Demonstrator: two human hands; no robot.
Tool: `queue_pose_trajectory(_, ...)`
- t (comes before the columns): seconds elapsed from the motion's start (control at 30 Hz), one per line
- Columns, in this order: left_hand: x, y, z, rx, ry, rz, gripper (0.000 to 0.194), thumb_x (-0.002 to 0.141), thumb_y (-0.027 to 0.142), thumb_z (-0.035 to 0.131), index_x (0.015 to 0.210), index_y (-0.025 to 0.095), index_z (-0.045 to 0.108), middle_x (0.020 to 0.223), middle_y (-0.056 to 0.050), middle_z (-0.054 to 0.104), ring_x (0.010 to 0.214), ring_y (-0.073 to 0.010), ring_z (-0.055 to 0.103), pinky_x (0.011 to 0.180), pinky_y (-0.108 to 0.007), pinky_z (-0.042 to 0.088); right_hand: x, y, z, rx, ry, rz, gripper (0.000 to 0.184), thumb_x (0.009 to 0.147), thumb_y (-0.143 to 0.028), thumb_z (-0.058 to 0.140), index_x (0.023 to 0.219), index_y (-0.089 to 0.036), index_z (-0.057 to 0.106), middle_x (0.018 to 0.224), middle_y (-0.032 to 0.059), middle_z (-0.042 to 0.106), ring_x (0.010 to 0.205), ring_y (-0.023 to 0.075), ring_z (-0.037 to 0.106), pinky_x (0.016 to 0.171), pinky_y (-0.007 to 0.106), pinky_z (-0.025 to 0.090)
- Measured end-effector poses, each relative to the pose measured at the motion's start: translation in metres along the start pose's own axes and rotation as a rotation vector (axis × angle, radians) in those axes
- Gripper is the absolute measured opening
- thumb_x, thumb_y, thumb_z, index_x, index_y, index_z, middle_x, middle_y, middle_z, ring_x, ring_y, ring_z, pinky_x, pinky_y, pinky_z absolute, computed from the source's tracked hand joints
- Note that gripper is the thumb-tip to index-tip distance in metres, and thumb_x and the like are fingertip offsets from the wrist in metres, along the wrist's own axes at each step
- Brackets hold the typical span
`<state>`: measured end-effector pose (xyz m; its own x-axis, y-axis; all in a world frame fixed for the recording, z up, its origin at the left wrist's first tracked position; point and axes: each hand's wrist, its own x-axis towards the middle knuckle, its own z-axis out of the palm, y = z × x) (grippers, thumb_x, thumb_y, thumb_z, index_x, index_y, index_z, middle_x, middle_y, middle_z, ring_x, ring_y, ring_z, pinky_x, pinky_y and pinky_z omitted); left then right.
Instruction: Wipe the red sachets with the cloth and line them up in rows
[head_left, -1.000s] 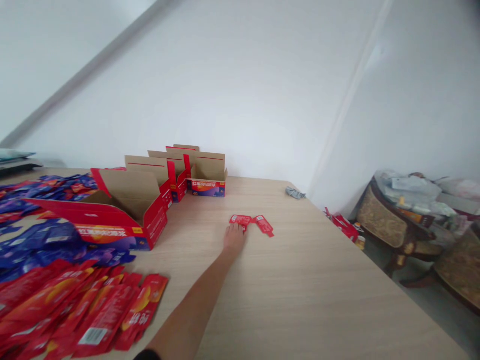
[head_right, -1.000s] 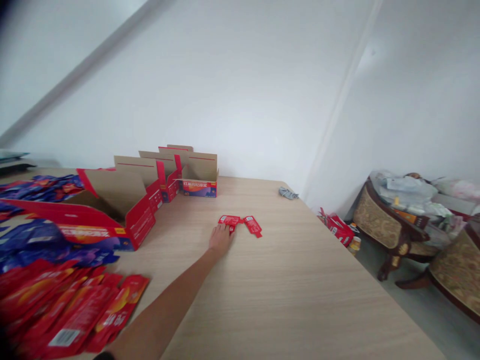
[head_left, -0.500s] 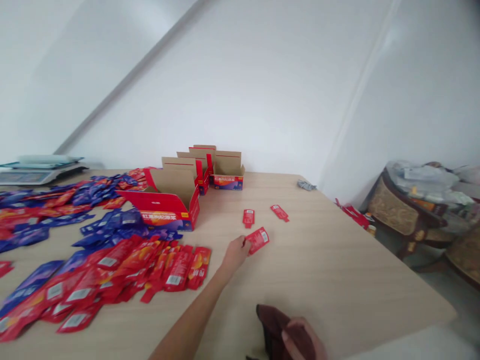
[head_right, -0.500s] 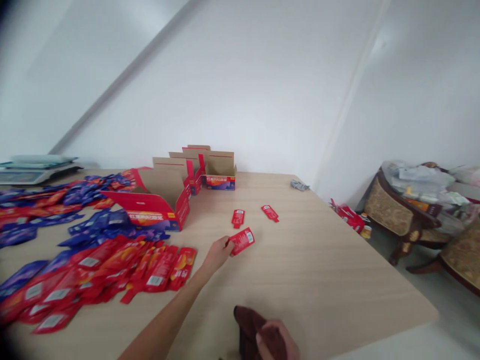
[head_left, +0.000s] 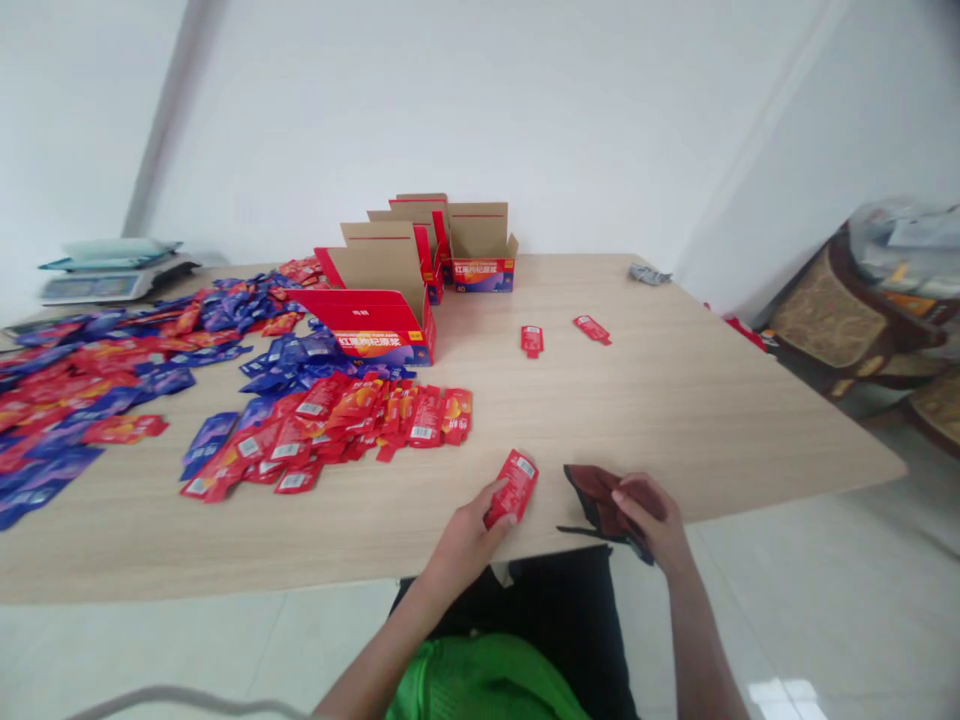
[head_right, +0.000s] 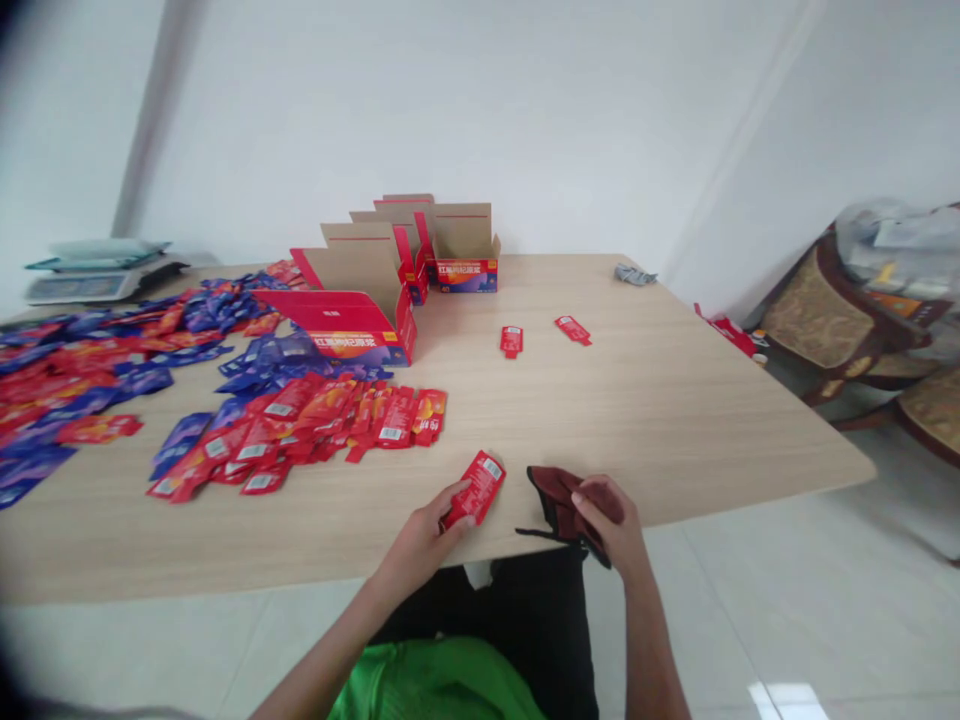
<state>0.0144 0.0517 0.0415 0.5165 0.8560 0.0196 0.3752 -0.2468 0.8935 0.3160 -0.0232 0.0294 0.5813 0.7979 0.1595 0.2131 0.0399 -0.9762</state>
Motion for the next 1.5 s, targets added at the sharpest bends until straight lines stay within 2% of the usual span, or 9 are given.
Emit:
queue_pose_trajectory(0.27, -0.027, 0.013, -0.001, 0.647, -0.207, 0.135, 0.061, 0.098, 0.044, 0.075, 0.152, 0.027, 0.054, 0.116, -0.007, 0.072, 0.096, -0.0245, 0.075, 0.083, -0.032, 0.060, -0.003, -0.002, 0.001, 0.033, -0.009, 0.060, 0.052, 0.067, -0.068, 0.089, 0.084, -0.023, 0.071, 0.082, 0.0036, 0.070, 0.079, 0.0229, 0.067, 0.065, 0.033, 0.056)
queue_pose_trajectory(0.4, -0.045, 0.010, 0.011, 0.761, -0.138, 0.267, 0.050, 0.098, 0.040, 0.075, 0.144, 0.028, 0.059, 0.114, -0.006, 0.068, 0.098, -0.0245, 0.070, 0.083, -0.034, 0.061, 0.001, -0.001, 0.003, 0.045, -0.033, 0.096, 0.048, 0.070, -0.061, 0.091, 0.089, -0.022, 0.072, 0.087, 0.0040, 0.071, 0.082, 0.0221, 0.068, 0.066, 0.031, 0.057)
queue_pose_trajectory(0.67, -0.067, -0.009, 0.033, 0.820, -0.054, 0.552, 0.042, 0.103, 0.020, 0.064, 0.145, 0.023, 0.060, 0.150, -0.011, 0.059, 0.137, -0.0305, 0.055, 0.111, -0.045, 0.051, 0.009, -0.039, 0.029, 0.050, 0.194, -0.029, 0.037, 0.083, -0.049, 0.086, 0.099, -0.020, 0.068, 0.093, 0.0031, 0.071, 0.079, 0.0178, 0.067, 0.069, 0.029, 0.055)
queue_pose_trajectory(0.77, -0.065, -0.015, 0.031, 0.772, -0.067, 0.602, 0.036, 0.106, 0.019, 0.059, 0.142, 0.022, 0.062, 0.148, -0.011, 0.062, 0.139, -0.0283, 0.055, 0.112, -0.043, 0.051, -0.004, -0.057, 0.053, -0.157, -0.042, -0.311, 0.023, 0.090, -0.039, 0.080, 0.101, -0.023, 0.069, 0.100, 0.0051, 0.072, 0.094, 0.0220, 0.068, 0.083, 0.036, 0.057)
queue_pose_trajectory(0.9, -0.062, -0.023, 0.031, 0.728, -0.014, 0.654, 0.023, 0.106, 0.017, 0.058, 0.125, 0.018, 0.070, 0.124, -0.010, 0.074, 0.123, -0.0260, 0.066, 0.109, -0.044, 0.054, -0.020, -0.048, 0.082, -0.365, -0.663, -0.711, 0.010, 0.097, -0.024, 0.069, 0.105, -0.028, 0.069, 0.102, 0.0037, 0.075, 0.099, 0.0233, 0.068, 0.096, 0.042, 0.057)
queue_pose_trajectory(0.97, -0.062, -0.024, 0.032, 0.720, -0.007, 0.654, 0.019, 0.106, 0.016, 0.059, 0.120, 0.017, 0.072, 0.121, -0.009, 0.076, 0.119, -0.0253, 0.068, 0.108, -0.044, 0.055, -0.019, -0.036, 0.092, -0.412, -0.748, -0.798, 0.011, 0.098, -0.021, 0.067, 0.106, -0.028, 0.069, 0.101, 0.0032, 0.075, 0.100, 0.0233, 0.068, 0.098, 0.043, 0.056)
queue_pose_trajectory(1.3, -0.056, -0.026, 0.027, 0.724, 0.025, 0.702, 0.017, 0.109, 0.020, 0.056, 0.109, 0.018, 0.073, 0.143, -0.004, 0.070, 0.132, -0.0214, 0.064, 0.112, -0.037, 0.051, 0.077, -0.027, 0.114, -0.672, -0.440, -0.863, 0.004, 0.102, -0.026, 0.066, 0.105, -0.024, 0.067, 0.098, 0.0057, 0.074, 0.097, 0.0261, 0.064, 0.088, 0.042, 0.054)
queue_pose_trajectory(1.43, -0.056, -0.024, 0.028, 0.724, 0.006, 0.668, 0.019, 0.109, 0.019, 0.055, 0.111, 0.020, 0.074, 0.144, -0.004, 0.070, 0.133, -0.0202, 0.064, 0.113, -0.036, 0.050, 0.065, -0.047, 0.100, -0.542, -0.196, -0.812, 0.015, 0.096, -0.024, 0.073, 0.110, -0.026, 0.066, 0.101, 0.0056, 0.073, 0.099, 0.0268, 0.065, 0.091, 0.045, 0.055)
queue_pose_trajectory(1.5, -0.055, -0.022, 0.028, 0.705, 0.012, 0.657, 0.022, 0.110, 0.019, 0.053, 0.111, 0.020, 0.074, 0.141, -0.005, 0.071, 0.133, -0.0199, 0.064, 0.113, -0.036, 0.050, 0.037, -0.054, 0.091, -0.467, -0.255, -0.813, 0.021, 0.094, -0.022, 0.075, 0.112, -0.027, 0.065, 0.101, 0.0049, 0.072, 0.099, 0.0260, 0.065, 0.092, 0.045, 0.055)
